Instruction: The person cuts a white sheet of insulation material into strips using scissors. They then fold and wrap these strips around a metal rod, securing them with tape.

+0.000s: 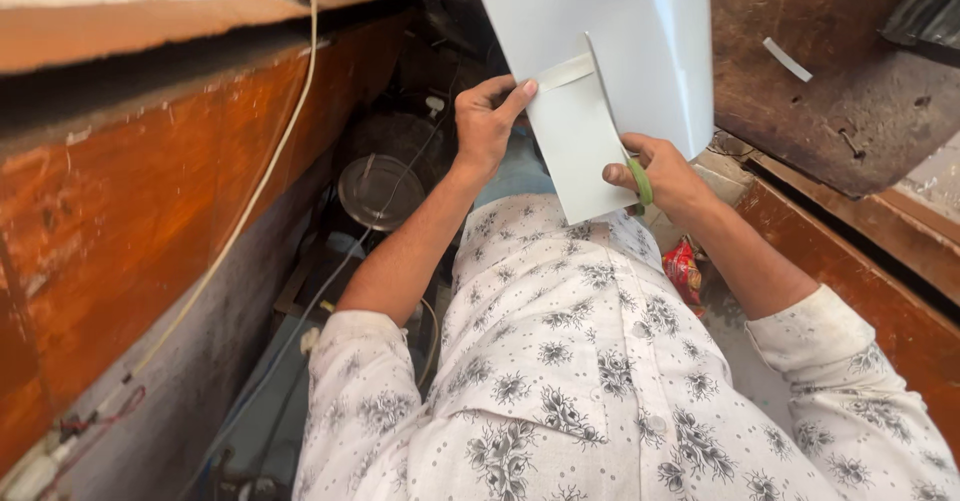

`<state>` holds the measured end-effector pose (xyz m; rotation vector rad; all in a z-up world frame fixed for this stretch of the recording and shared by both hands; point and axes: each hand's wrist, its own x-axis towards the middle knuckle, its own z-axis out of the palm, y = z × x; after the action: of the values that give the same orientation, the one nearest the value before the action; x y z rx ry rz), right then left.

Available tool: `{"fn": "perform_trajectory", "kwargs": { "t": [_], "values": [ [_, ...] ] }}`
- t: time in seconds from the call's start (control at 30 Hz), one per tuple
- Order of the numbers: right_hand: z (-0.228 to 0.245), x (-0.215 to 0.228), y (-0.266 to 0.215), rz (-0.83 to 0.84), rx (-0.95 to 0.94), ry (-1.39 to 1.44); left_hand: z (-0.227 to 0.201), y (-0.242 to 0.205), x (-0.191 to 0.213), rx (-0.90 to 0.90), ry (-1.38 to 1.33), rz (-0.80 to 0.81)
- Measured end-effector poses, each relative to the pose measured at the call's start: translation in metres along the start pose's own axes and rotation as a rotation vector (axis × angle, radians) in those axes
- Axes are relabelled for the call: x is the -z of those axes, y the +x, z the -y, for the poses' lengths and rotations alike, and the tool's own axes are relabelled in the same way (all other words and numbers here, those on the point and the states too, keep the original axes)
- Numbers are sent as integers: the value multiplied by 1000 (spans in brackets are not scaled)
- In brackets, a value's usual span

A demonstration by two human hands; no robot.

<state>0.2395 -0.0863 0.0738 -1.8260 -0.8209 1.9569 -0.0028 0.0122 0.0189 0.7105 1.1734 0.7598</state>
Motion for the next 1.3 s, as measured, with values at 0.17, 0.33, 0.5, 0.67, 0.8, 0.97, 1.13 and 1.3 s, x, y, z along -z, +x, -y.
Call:
{"fn": "perform_trajectory", "kwargs": {
  "t": [0.17,0.33,0.5,0.67,0.8,0.97,1.13,1.3],
  "values": [
    [7,-7,-9,-35,-96,30,6,0,2,-8,-31,-10],
    [18,-11,-13,-53,-117,-20,14,-3,3,12,-4,-8],
    [9,-13,-19,-76,-135,-95,10,12,7,95,-19,-23],
    [-2,-6,-12,-44,-14,-112,-12,52,28,95,-183,-3],
    [5,7,9,58,51,34,-23,49,16,43,-125,-16],
    [17,5,13,54,48,-1,-24,44,10,-107,-64,-63],
    [25,2,7,11,4,-28,-25,49,15,-164,-109,-50],
    [26,-3,0,-22,12,-120,-30,49,14,-164,-62,-36]
  ]
}}
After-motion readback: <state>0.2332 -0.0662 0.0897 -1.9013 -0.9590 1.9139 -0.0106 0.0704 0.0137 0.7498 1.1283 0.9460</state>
